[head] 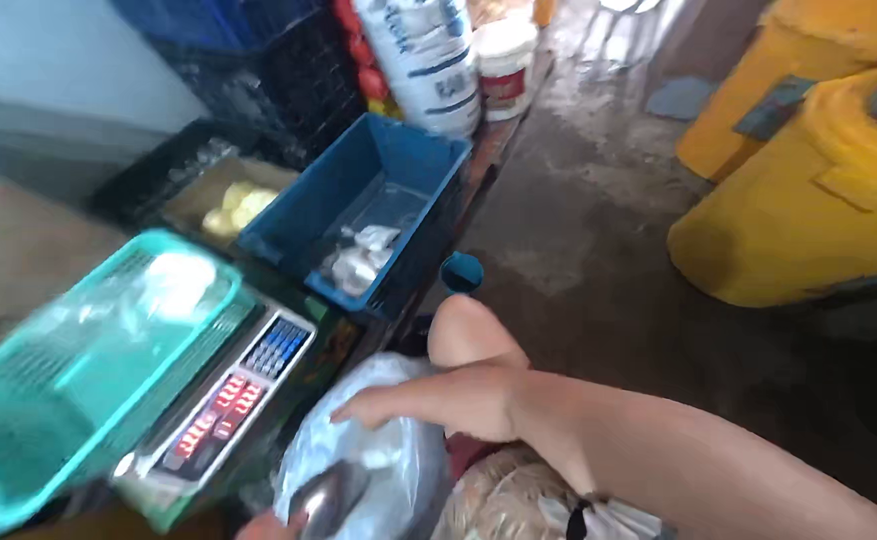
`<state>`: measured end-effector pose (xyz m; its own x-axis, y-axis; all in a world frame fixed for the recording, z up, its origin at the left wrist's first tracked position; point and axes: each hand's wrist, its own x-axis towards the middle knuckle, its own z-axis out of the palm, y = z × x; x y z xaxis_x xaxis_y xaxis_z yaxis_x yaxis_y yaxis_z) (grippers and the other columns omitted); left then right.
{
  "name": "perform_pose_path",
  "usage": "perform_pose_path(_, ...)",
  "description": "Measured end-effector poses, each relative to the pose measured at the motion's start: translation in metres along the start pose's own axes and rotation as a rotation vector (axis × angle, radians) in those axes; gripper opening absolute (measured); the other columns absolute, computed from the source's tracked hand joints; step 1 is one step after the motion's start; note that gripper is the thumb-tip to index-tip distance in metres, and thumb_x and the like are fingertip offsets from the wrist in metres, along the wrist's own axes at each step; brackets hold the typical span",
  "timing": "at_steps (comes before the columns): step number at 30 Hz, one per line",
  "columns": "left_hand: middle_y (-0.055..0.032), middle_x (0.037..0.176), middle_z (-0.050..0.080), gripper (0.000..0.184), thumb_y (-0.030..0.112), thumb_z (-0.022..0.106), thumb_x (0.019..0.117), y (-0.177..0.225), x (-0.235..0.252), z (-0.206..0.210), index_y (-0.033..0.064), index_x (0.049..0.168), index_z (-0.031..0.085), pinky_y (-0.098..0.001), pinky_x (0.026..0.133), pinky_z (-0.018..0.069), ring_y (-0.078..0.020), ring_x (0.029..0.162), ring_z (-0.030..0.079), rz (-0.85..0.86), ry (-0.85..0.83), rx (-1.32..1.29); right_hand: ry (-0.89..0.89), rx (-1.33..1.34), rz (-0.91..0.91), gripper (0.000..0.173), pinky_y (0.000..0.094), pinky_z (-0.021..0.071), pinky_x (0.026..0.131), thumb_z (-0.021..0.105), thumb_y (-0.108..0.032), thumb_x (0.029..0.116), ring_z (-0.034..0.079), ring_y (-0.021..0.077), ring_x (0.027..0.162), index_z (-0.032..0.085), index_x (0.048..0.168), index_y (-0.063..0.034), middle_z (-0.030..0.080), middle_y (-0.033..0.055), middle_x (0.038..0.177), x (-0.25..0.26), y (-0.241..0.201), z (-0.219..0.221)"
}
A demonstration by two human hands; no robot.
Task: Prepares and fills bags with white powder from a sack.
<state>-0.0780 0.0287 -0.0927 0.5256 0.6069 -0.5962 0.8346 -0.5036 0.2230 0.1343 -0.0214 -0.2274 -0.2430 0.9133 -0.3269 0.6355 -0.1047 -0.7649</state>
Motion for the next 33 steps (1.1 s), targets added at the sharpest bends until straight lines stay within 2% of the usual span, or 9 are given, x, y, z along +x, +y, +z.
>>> perform_pose_path(2, -0.0317, 0.122, 0.067, 0.068, 0.056, 0.062, 0.0976, -0.050, 0.023, 0.038, -0.0051, 0.127, 0.066, -0.0706, 0.099, 0.0475, -0.0496, 0.117, 0.064, -0.193, -0.072, 0.034, -0.006, 0.020, 0.038, 0.070, 0.0605, 0.0414, 0.113, 0.070, 0.003, 0.0888, 0.055, 0.0378, 0.135, 0.048, 0.154, -0.0112, 0.056, 0.0177, 0.149, -0.002, -0.005, -0.001)
perform_pose_path(5, -0.0277, 0.142, 0.058, 0.068, 0.056, 0.054, 0.1025, -0.027, 0.028, 0.049, -0.0003, 0.139, 0.059, -0.0700, 0.109, 0.0396, -0.0467, 0.136, 0.052, -0.439, -0.317, 0.074, 0.000, 0.068, 0.010, 0.067, 0.0566, 0.0385, 0.117, 0.069, 0.003, 0.0900, 0.052, 0.0338, 0.139, 0.050, 0.152, -0.0111, 0.053, 0.0139, 0.153, 0.007, 0.003, 0.008)
perform_pose_path(8, -0.0282, 0.134, 0.063, 0.061, 0.053, 0.052, 0.1036, -0.029, 0.044, 0.084, -0.0015, 0.125, 0.068, -0.0722, 0.101, 0.0431, -0.0474, 0.128, 0.057, -0.422, -0.357, 0.065, -0.056, 0.076, 0.074, 0.069, 0.0564, 0.0384, 0.117, 0.065, 0.008, 0.0888, 0.049, 0.0303, 0.142, 0.050, 0.153, -0.0138, 0.048, 0.0068, 0.158, 0.010, -0.011, 0.010)
perform_pose_path(11, -0.0302, 0.130, 0.064, 0.063, 0.054, 0.051, 0.1042, -0.031, 0.057, 0.109, -0.0032, 0.121, 0.069, -0.0729, 0.103, 0.0412, -0.0487, 0.126, 0.058, -0.352, -0.233, -0.013, -0.042, 0.033, 0.032, 0.067, 0.0545, 0.0379, 0.118, 0.059, 0.014, 0.0861, 0.048, 0.0266, 0.144, 0.056, 0.148, -0.0118, 0.048, 0.0039, 0.158, 0.019, -0.007, 0.015)
perform_pose_path(16, -0.0208, 0.126, 0.069, 0.064, 0.057, 0.044, 0.1058, -0.025, 0.078, 0.120, 0.0076, 0.142, 0.060, -0.0653, 0.101, 0.0484, -0.0402, 0.120, 0.065, -0.270, 0.027, -0.410, -0.070, 0.012, -0.005, 0.065, 0.0510, 0.0370, 0.120, 0.053, 0.016, 0.0861, 0.047, 0.0229, 0.145, 0.060, 0.145, -0.0115, 0.050, 0.0027, 0.156, 0.025, -0.005, 0.018)
perform_pose_path(18, -0.0193, 0.122, 0.071, 0.059, 0.056, 0.049, 0.1044, -0.021, 0.085, 0.121, 0.0080, 0.137, 0.063, -0.0643, 0.098, 0.0506, -0.0388, 0.117, 0.067, -0.292, 0.023, -0.420, -0.082, 0.008, -0.021, 0.065, 0.0493, 0.0369, 0.120, 0.051, 0.016, 0.0868, 0.048, 0.0223, 0.144, 0.059, 0.145, -0.0106, 0.050, 0.0031, 0.156, 0.025, -0.008, 0.018)
perform_pose_path(22, -0.0210, 0.119, 0.071, 0.037, 0.033, 0.049, 0.1073, -0.020, 0.093, 0.120, 0.0060, 0.120, 0.071, -0.0657, 0.093, 0.0515, -0.0404, 0.115, 0.067, -0.295, -0.014, -0.351, -0.101, -0.028, -0.029, 0.067, 0.0478, 0.0370, 0.120, 0.047, 0.019, 0.0864, 0.047, 0.0218, 0.145, 0.058, 0.146, -0.0097, 0.050, 0.0024, 0.156, 0.020, -0.012, 0.010)
perform_pose_path(27, -0.0206, 0.108, 0.072, 0.035, 0.026, 0.048, 0.1071, -0.020, 0.063, 0.069, 0.0010, 0.111, 0.072, -0.0623, 0.092, 0.0520, -0.0380, 0.107, 0.069, -0.221, 0.201, -0.439, -0.059, -0.043, -0.046, 0.067, 0.0484, 0.0408, 0.117, 0.043, 0.018, 0.0889, 0.050, 0.0228, 0.143, 0.057, 0.147, -0.0110, 0.050, 0.0022, 0.156, 0.000, -0.021, -0.012)
perform_pose_path(33, -0.0185, 0.094, 0.072, 0.032, 0.022, 0.051, 0.1050, -0.025, 0.051, 0.064, -0.0013, 0.101, 0.072, -0.0567, 0.085, 0.0532, -0.0334, 0.094, 0.070, -0.186, 0.408, -0.507, 0.013, -0.048, -0.066, 0.065, 0.0447, 0.0420, 0.115, 0.040, 0.018, 0.0895, 0.051, 0.0209, 0.142, 0.060, 0.144, -0.0109, 0.053, 0.0024, 0.153, -0.012, -0.023, -0.028)
